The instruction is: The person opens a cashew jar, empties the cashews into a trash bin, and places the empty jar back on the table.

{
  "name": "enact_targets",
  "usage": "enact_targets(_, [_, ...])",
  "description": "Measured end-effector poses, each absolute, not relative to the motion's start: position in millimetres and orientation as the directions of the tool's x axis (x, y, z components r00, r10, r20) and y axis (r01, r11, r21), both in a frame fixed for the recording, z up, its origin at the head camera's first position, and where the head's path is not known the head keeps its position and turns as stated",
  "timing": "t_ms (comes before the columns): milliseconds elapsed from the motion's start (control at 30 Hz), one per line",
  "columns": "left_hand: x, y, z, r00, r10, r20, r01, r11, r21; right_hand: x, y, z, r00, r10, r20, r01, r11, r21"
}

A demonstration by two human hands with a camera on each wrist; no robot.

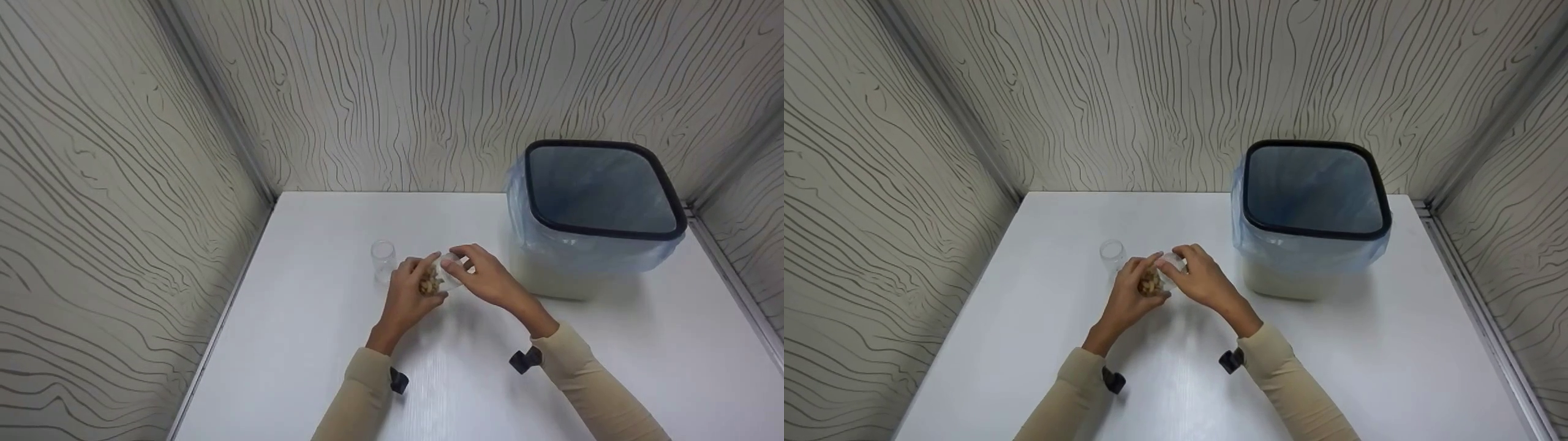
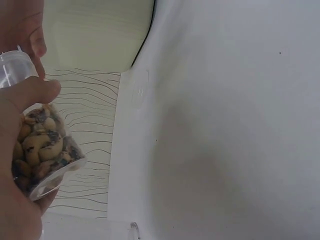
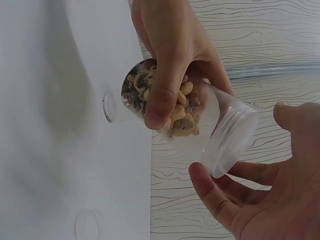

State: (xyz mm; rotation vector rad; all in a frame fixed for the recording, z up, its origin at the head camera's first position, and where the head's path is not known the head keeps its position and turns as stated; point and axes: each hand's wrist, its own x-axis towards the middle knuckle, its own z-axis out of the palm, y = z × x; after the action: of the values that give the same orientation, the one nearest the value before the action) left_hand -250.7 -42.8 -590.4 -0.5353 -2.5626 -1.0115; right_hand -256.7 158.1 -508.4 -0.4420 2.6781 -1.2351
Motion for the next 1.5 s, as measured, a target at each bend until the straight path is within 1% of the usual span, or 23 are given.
enact_targets(433, [-252.1,-39.5,-588.0,-0.873,0.232,0.43,0.457,0.698,0.551,-256.1,159.8,-511.1,-0.958,-0.284,0.036,-0.209,0.605,-0.768])
enact_targets(700, [-252.8,-41.7,-583.6,-0.863,0.237,0.446,0.477,0.672,0.566,-253.8,159.0,-512.0,-0.962,-0.259,0.089,-0.228,0.577,-0.784])
enact_targets(900, [-253.1,-43.9,-582.4,-0.857,0.254,0.448,0.492,0.659,0.569,-254.1,160.2,-513.2,-0.951,-0.278,0.135,-0.275,0.564,-0.779])
enact_targets(1167, [-252.5,-46.1,-581.6,-0.892,0.262,0.369,0.452,0.567,0.689,-254.5,160.6,-511.5,-0.925,-0.345,0.16,-0.335,0.537,-0.775])
enact_targets(1500, [-254.7,-46.2,-582.9,-0.888,0.279,0.365,0.459,0.561,0.689,-253.9,163.4,-510.8,-0.911,-0.368,0.184,-0.371,0.539,-0.756])
